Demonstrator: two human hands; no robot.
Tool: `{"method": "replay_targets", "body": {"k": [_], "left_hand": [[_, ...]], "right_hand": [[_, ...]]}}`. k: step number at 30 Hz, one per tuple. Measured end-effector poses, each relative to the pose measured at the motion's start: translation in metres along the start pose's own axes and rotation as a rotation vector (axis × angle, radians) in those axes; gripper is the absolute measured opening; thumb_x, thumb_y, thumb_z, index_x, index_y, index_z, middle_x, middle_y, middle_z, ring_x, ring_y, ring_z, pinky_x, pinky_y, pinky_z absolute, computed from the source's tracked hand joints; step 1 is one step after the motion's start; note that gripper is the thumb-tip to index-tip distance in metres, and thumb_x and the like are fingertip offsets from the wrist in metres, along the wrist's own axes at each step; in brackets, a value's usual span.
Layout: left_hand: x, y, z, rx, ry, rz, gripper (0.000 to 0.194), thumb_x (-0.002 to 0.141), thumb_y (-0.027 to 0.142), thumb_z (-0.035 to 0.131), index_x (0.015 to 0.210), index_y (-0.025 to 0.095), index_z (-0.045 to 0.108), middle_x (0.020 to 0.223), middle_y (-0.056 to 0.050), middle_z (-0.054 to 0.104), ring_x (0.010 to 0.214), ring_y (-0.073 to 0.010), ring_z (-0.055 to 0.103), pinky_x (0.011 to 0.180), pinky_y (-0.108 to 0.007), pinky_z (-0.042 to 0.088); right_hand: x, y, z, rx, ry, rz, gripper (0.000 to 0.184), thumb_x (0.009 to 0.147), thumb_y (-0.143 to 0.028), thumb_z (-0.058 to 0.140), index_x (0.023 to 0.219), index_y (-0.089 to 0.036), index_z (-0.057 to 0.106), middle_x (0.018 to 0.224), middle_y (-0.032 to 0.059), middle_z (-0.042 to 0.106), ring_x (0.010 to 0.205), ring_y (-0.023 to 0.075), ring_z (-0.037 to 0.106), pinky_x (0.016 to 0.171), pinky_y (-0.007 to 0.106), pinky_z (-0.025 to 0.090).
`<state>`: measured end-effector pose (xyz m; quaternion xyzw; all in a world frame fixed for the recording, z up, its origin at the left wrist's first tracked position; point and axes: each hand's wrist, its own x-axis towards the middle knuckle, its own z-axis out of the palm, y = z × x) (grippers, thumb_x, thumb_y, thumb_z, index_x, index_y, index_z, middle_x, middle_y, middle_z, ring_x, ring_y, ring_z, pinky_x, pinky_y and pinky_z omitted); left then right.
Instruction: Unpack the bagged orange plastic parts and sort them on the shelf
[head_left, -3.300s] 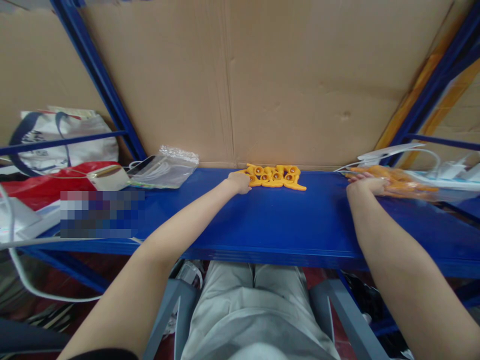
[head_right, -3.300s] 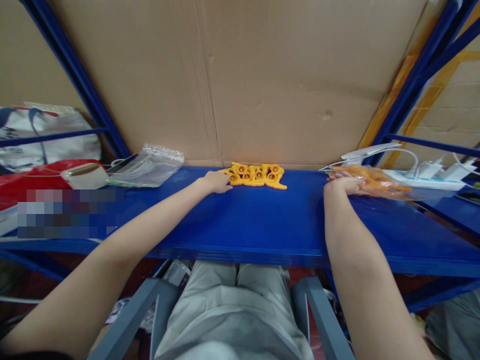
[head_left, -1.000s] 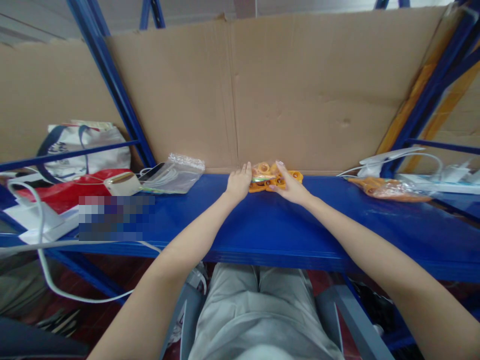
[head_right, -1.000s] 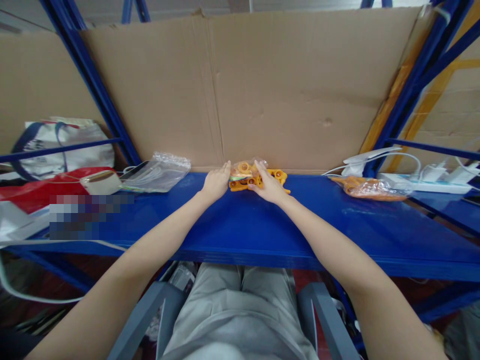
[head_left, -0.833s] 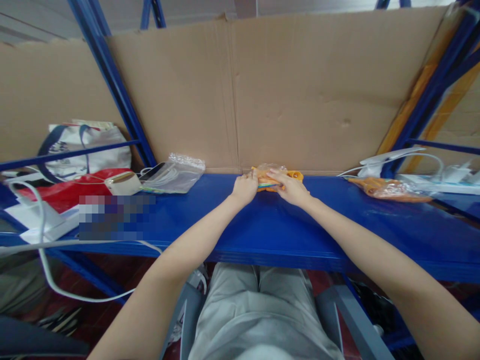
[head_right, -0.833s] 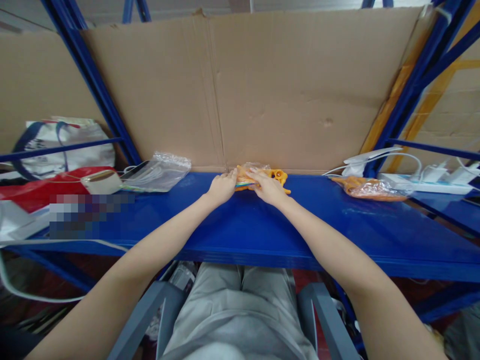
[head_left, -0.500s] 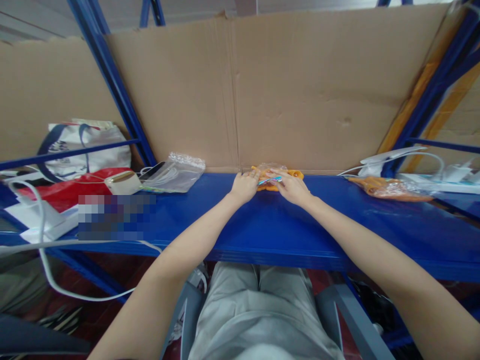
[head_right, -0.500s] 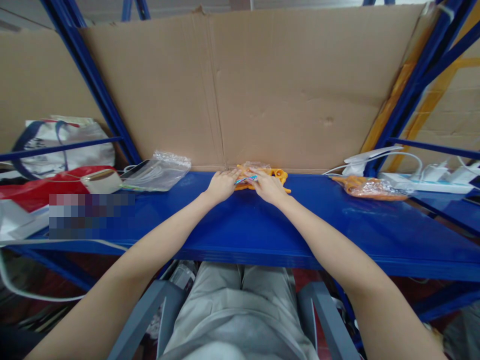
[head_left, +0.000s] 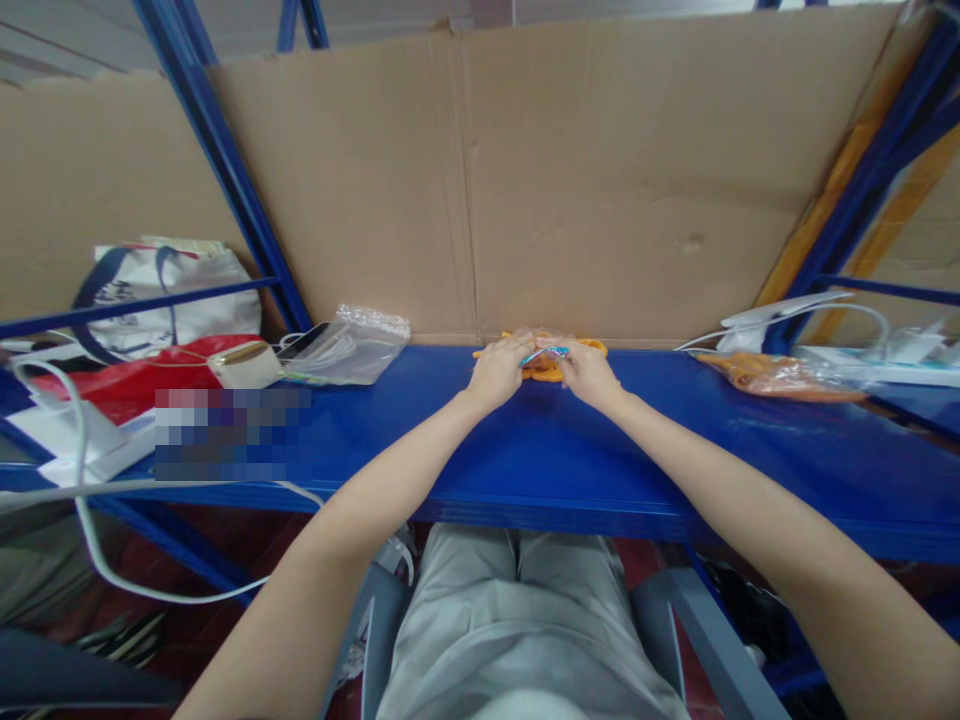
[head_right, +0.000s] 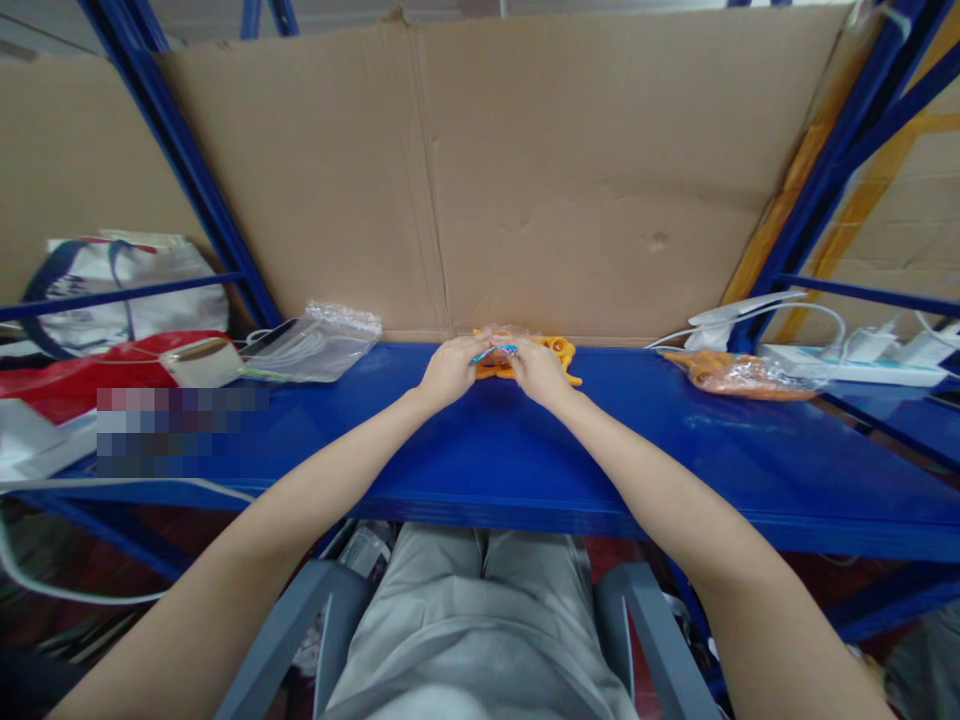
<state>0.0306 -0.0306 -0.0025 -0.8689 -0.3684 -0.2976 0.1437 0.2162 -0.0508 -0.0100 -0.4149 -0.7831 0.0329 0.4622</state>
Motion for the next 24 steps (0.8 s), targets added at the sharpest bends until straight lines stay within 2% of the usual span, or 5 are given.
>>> {"method": "replay_targets", "body": {"k": [3,7,16,21,24], "left_hand": [[-0.001,0.003,-0.005,0.002,0.038,-0.022,0.049,0.089,0.003,0.046,0.13,0.021,0.067,0.141,-0.009,0.063,0.126,-0.0228,0.06,0.106,-0.043,0.046],[0.0,0.007,-0.014,0.04,0.075,-0.072,0.038,0.094,0.011,0.047,0.123,0.021,0.07,0.148,-0.01,0.057,0.127,-0.0262,0.057,0.105,-0.046,0.044],[0.004,-0.02,-0.029,0.032,0.13,-0.33,0.023,0.092,0.023,0.059,0.105,0.025,0.078,0.132,-0.009,0.068,0.12,-0.0302,0.062,0.099,-0.047,0.048],[0.008,-0.038,-0.03,-0.21,0.095,-0.505,0.024,0.093,0.022,0.056,0.103,0.02,0.078,0.09,-0.01,0.078,0.084,-0.025,0.074,0.079,-0.033,0.056],[0.012,-0.042,-0.023,-0.465,0.094,-0.59,0.025,0.095,0.025,0.052,0.097,0.014,0.074,0.077,-0.008,0.076,0.058,-0.0183,0.069,0.063,-0.028,0.056]], "right_hand": [[0.001,-0.005,0.0,0.15,-0.037,0.135,0.042,0.093,-0.052,0.054,0.104,-0.019,0.077,0.068,0.0052,0.074,0.054,0.0209,0.069,0.064,0.038,0.061],[0.004,-0.011,-0.002,0.39,-0.05,0.247,0.054,0.084,-0.066,0.061,0.095,-0.015,0.074,0.042,-0.0014,0.057,0.039,0.0175,0.06,0.043,0.026,0.051],[0.014,-0.001,-0.002,0.688,0.128,0.321,0.056,0.067,-0.07,0.076,0.092,-0.021,0.069,0.088,0.007,0.078,0.083,0.0241,0.077,0.076,0.038,0.064],[0.013,0.004,-0.004,0.604,0.141,0.235,0.049,0.08,-0.063,0.068,0.103,-0.021,0.073,0.108,0.01,0.077,0.102,0.0281,0.074,0.09,0.045,0.06],[0.012,0.005,-0.007,0.393,0.104,0.129,0.039,0.089,-0.054,0.06,0.108,-0.022,0.075,0.121,0.0096,0.074,0.116,0.0289,0.068,0.103,0.048,0.053]]}}
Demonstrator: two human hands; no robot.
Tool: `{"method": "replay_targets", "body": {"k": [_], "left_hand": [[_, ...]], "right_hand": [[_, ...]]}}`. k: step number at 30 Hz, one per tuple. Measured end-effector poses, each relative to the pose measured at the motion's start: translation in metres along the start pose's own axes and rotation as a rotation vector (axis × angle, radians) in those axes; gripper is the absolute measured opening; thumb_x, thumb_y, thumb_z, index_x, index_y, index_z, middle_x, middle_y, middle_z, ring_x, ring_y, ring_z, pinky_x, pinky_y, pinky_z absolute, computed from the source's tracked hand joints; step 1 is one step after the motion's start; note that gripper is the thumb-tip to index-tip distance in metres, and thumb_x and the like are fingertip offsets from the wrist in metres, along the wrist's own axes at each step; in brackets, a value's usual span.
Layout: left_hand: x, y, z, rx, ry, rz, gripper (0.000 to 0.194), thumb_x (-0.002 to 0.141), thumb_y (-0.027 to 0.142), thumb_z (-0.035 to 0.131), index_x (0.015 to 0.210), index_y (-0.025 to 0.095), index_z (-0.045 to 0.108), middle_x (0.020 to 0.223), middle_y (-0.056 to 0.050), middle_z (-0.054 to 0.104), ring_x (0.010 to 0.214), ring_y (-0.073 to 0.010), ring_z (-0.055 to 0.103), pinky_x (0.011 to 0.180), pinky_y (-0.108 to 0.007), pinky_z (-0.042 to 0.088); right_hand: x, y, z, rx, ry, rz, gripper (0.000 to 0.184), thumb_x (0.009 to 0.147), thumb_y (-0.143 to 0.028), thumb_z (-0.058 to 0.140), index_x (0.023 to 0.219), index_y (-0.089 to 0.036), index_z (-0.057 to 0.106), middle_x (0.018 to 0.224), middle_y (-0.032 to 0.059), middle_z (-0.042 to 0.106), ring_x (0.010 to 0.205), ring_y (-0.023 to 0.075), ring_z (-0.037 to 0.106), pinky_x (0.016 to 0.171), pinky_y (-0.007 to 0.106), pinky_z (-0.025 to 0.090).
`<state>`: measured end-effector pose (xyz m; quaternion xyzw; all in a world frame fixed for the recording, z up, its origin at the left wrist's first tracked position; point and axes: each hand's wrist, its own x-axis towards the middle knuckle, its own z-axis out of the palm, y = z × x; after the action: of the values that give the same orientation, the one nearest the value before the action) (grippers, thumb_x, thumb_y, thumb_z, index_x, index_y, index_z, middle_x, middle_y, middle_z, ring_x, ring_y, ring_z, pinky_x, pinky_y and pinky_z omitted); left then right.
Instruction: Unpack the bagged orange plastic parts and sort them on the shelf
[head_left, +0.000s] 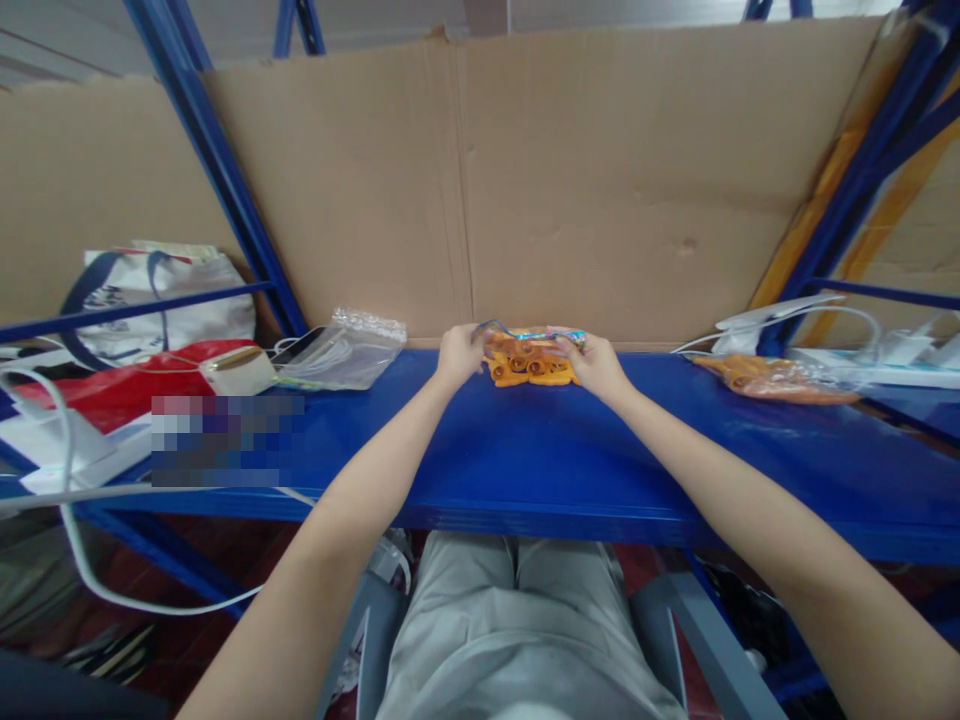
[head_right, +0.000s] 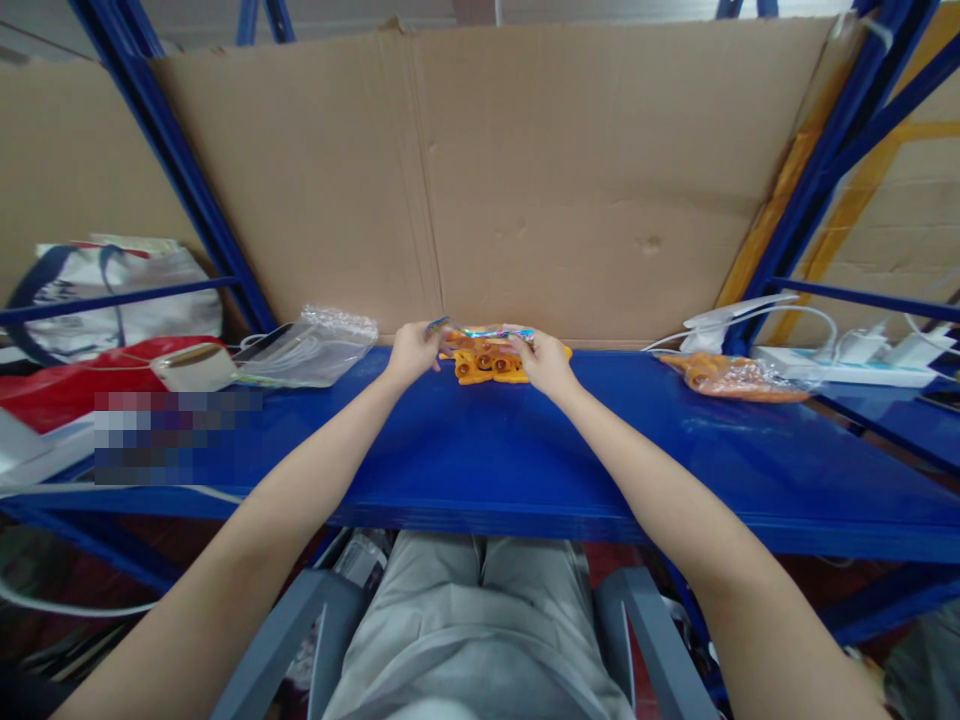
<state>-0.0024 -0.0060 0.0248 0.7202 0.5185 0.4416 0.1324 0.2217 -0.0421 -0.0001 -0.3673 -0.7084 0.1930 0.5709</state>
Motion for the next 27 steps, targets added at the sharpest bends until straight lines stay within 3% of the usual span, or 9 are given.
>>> {"method": "replay_targets", "body": {"k": [2,5,11,15,17,19,21,24,27], "left_hand": [[0.005,-0.002,0.007,-0.186,-0.006,-0.022,0.022,0.093,0.019,0.05,0.096,0.013,0.071,0.079,-0.008,0.076,0.056,-0.0159,0.068,0.06,-0.026,0.056],[0.013,-0.004,0.016,-0.34,0.069,0.036,0.023,0.084,0.006,0.045,0.09,0.014,0.066,0.084,-0.007,0.076,0.073,-0.0161,0.073,0.07,-0.027,0.058],[0.025,0.0,0.021,-0.163,0.193,0.256,0.025,0.075,0.0,0.043,0.08,0.017,0.061,0.086,-0.005,0.073,0.096,-0.0191,0.069,0.094,-0.035,0.053],[0.032,0.001,0.022,-0.173,0.108,0.187,0.021,0.075,-0.001,0.047,0.076,0.015,0.061,0.084,-0.007,0.072,0.09,-0.0199,0.07,0.088,-0.035,0.055],[0.038,0.003,0.019,-0.241,0.016,0.047,0.018,0.079,0.0,0.051,0.083,0.013,0.063,0.085,-0.007,0.073,0.079,-0.0187,0.072,0.079,-0.035,0.058],[0.046,0.007,0.012,-0.3,-0.091,-0.118,0.014,0.086,0.008,0.056,0.096,0.012,0.065,0.084,-0.008,0.074,0.068,-0.018,0.072,0.07,-0.034,0.059],[0.055,0.014,0.0,-0.293,-0.183,-0.202,0.013,0.089,0.012,0.061,0.101,0.012,0.065,0.079,-0.008,0.074,0.066,-0.0189,0.073,0.067,-0.033,0.06],[0.068,0.029,-0.018,-0.278,-0.159,-0.222,0.011,0.09,0.009,0.06,0.1,0.011,0.065,0.081,-0.009,0.074,0.076,-0.0196,0.075,0.072,-0.032,0.061],[0.076,0.042,-0.029,-0.256,-0.084,-0.193,0.014,0.087,0.009,0.066,0.101,0.012,0.066,0.092,-0.01,0.075,0.089,-0.0213,0.076,0.079,-0.034,0.061]], "right_hand": [[0.0,-0.001,-0.003,-0.189,-0.029,-0.079,0.036,0.092,-0.045,0.056,0.112,-0.023,0.075,0.128,0.0083,0.071,0.125,0.028,0.063,0.111,0.048,0.046],[0.004,-0.001,-0.008,-0.376,-0.059,-0.17,0.039,0.094,-0.034,0.048,0.124,-0.024,0.071,0.135,0.0054,0.067,0.131,0.0254,0.059,0.116,0.048,0.041],[0.016,0.004,-0.022,-0.485,-0.096,-0.263,0.049,0.09,-0.022,0.047,0.135,-0.03,0.065,0.149,-0.0026,0.055,0.138,0.0219,0.052,0.12,0.046,0.038],[0.032,0.008,-0.026,-0.424,-0.057,-0.151,0.037,0.088,-0.023,0.056,0.122,-0.025,0.072,0.134,0.0043,0.067,0.127,0.028,0.061,0.111,0.05,0.047],[0.045,0.007,-0.026,-0.289,-0.043,-0.012,0.023,0.089,-0.03,0.062,0.105,-0.019,0.075,0.106,0.0093,0.077,0.103,0.0311,0.073,0.095,0.051,0.057],[0.061,0.003,-0.025,-0.075,-0.075,0.179,0.02,0.086,-0.037,0.07,0.088,-0.017,0.072,0.081,0.0084,0.075,0.072,0.0284,0.076,0.073,0.046,0.063],[0.079,-0.003,-0.023,0.114,-0.093,0.312,0.02,0.083,-0.036,0.075,0.087,-0.017,0.068,0.078,0.0074,0.073,0.062,0.0231,0.074,0.064,0.039,0.064],[0.109,-0.01,-0.015,0.182,0.01,0.376,0.018,0.087,-0.032,0.072,0.092,-0.018,0.063,0.088,0.0076,0.073,0.067,0.0182,0.074,0.066,0.035,0.064],[0.137,-0.006,0.003,0.113,0.191,0.292,0.017,0.094,-0.035,0.061,0.097,-0.017,0.063,0.096,0.0084,0.071,0.087,0.0194,0.075,0.076,0.035,0.062]]}}
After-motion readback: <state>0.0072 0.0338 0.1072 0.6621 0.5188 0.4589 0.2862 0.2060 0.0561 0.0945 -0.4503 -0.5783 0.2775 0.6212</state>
